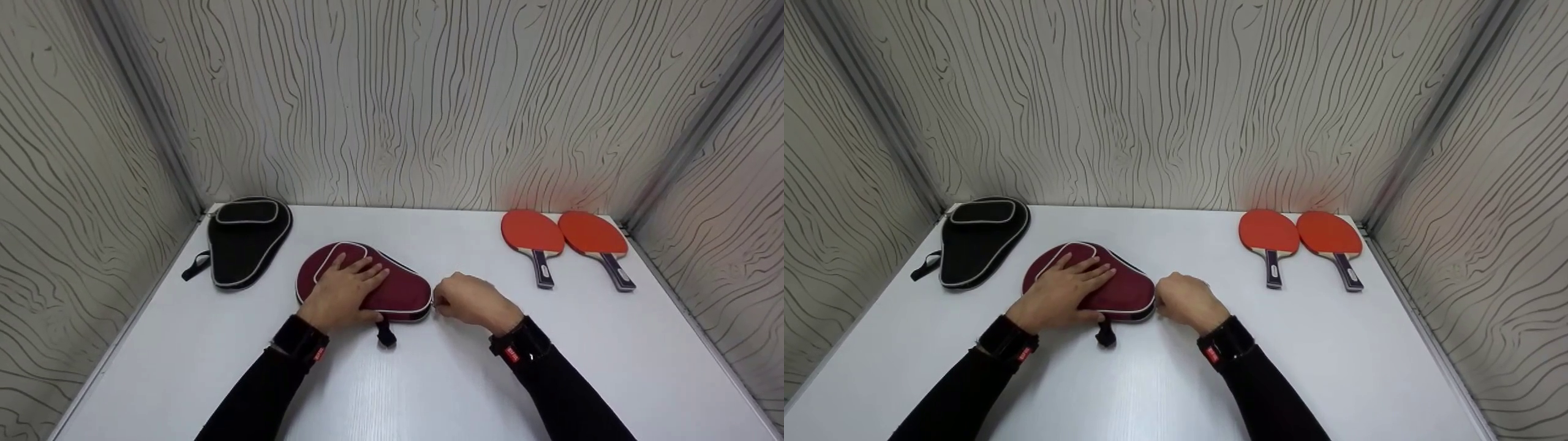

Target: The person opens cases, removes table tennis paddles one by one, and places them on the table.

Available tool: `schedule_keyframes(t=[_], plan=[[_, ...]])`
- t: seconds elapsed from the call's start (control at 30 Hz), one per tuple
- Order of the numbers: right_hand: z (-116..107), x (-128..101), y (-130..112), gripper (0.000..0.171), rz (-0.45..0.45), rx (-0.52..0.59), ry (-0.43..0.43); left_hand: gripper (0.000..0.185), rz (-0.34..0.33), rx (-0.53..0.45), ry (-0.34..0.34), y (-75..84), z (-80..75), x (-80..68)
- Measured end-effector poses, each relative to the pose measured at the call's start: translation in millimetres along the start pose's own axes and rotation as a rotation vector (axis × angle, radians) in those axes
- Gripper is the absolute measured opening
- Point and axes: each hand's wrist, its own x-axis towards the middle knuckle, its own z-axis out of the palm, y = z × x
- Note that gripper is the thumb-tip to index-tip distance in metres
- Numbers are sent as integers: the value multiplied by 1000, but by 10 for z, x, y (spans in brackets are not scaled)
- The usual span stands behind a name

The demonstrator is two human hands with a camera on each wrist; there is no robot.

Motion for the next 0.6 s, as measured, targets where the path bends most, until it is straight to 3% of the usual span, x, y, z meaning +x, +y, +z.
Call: schedule_keyframes(t=[0.33, 0.6], plan=[[23, -2, -137, 9, -64, 31, -48, 91, 10, -15, 55, 1, 23, -21], [145, 40, -328, 13, -96, -25, 3, 91, -2, 0, 64, 10, 39, -8]])
